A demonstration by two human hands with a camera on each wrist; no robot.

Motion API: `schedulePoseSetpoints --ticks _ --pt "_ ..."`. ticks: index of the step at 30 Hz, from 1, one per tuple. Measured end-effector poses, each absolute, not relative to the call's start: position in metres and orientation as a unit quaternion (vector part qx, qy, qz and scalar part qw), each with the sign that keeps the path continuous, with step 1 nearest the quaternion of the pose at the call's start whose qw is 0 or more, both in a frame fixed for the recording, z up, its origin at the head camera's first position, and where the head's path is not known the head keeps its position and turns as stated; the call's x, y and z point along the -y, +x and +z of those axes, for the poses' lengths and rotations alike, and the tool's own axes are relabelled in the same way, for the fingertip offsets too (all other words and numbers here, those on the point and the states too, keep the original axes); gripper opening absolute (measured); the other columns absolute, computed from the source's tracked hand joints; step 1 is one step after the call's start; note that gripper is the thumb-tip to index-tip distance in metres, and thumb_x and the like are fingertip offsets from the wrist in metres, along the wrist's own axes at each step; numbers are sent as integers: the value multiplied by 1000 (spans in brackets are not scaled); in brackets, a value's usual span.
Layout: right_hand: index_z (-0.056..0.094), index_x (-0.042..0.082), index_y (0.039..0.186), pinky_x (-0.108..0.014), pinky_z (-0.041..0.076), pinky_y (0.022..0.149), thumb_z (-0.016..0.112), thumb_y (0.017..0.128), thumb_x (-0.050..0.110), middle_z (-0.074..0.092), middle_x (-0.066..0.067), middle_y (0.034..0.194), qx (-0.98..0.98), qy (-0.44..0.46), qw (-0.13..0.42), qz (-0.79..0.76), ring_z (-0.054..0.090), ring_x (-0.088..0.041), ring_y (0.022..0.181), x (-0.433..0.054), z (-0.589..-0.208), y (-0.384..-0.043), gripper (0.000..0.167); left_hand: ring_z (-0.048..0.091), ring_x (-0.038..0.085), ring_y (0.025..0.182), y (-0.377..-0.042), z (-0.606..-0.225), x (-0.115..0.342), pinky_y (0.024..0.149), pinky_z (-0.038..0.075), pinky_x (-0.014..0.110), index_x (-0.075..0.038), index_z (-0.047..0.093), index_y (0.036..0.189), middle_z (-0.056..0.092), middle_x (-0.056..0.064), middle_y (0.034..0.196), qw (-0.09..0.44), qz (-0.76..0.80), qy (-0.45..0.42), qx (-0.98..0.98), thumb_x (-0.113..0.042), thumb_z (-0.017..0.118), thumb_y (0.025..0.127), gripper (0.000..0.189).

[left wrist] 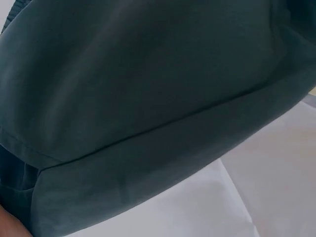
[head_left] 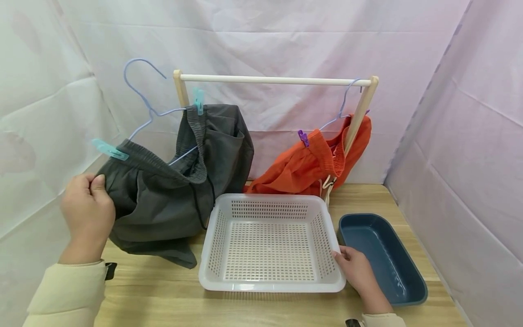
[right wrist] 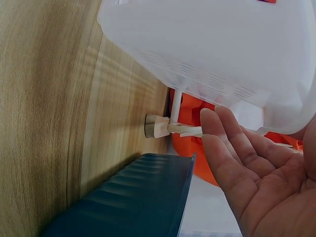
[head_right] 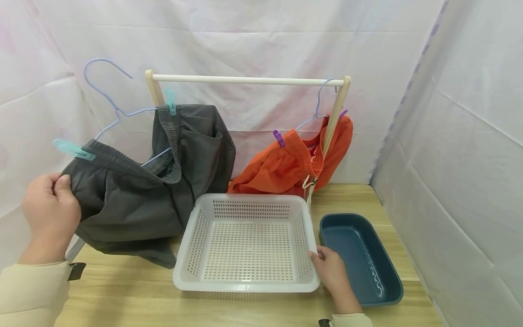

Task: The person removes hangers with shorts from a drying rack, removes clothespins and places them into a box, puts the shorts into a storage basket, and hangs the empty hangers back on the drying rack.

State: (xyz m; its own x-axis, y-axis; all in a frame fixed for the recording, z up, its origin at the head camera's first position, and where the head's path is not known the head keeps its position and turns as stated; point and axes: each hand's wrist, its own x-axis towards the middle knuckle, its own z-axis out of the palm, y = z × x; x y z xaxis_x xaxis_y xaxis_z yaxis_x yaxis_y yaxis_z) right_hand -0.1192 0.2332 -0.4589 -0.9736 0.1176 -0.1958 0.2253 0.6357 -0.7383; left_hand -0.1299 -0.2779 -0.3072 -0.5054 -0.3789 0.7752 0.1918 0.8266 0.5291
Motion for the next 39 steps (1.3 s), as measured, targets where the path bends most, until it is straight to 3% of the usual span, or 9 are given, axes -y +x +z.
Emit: schedulePoseSetpoints --ticks 5,7,9,11,13,16,23,36,39 --pt "55 -13 125 -37 55 69 59 95 17 67 -22 104 -902 95 66 -416 66 -24 86 -232 -459 -119 42 48 50 87 -124 -310 283 74 32 51 18 53 87 50 31 82 514 -291 74 804 -6 51 97 25" --pt "55 -12 125 -37 55 69 59 95 17 67 -22 105 -902 96 68 -416 66 -24 86 -232 -459 -119 43 49 47 86 -123 -311 286 73 35 41 18 53 87 48 18 75 527 -289 82 795 -6 51 97 26" --pt "54 -12 125 -37 55 69 59 95 18 67 -22 106 -901 98 70 -417 66 -24 87 -232 -459 -120 43 49 38 79 -122 -312 289 72 32 28 18 53 87 44 -3 71 543 -284 90 785 -6 52 96 26" --pt "54 -12 126 -37 55 70 59 95 19 66 -23 107 -901 97 72 -416 66 -24 88 -232 -459 -120 44 47 19 73 -121 -314 293 72 26 19 18 53 86 35 -20 77 560 -280 96 774 -7 54 96 27" --pt "53 -12 126 -38 55 71 59 95 21 66 -24 108 -902 96 73 -415 66 -25 89 -233 -459 -120 46 39 1 76 -121 -316 296 74 25 18 18 53 85 31 -27 82 576 -281 103 761 -9 55 96 29" --pt "52 -13 127 -39 55 72 58 95 21 65 -25 109 -903 95 75 -413 66 -26 90 -234 -458 -120 47 29 -10 84 -121 -318 301 76 26 19 18 53 86 30 -29 83 592 -280 111 748 -11 54 96 31" --pt "51 -13 128 -40 55 73 58 96 22 64 -27 112 -903 94 76 -411 66 -26 90 -235 -458 -120 48 29 -13 84 -117 -313 310 81 33 28 17 54 91 30 -31 84 612 -276 124 730 -18 50 99 36" --pt "50 -14 128 -36 56 68 56 97 19 64 -27 110 -898 97 79 -421 67 -24 86 -233 -458 -120 46 30 -17 81 -107 -303 314 81 26 18 18 49 84 30 -29 78 623 -294 163 706 -7 48 99 29" --pt "50 -14 128 -35 56 67 56 97 19 64 -27 109 -898 98 80 -422 67 -22 84 -233 -459 -120 46 32 -16 81 -105 -303 319 82 28 17 -3 53 72 31 -29 79 618 -310 168 703 -11 47 100 29"
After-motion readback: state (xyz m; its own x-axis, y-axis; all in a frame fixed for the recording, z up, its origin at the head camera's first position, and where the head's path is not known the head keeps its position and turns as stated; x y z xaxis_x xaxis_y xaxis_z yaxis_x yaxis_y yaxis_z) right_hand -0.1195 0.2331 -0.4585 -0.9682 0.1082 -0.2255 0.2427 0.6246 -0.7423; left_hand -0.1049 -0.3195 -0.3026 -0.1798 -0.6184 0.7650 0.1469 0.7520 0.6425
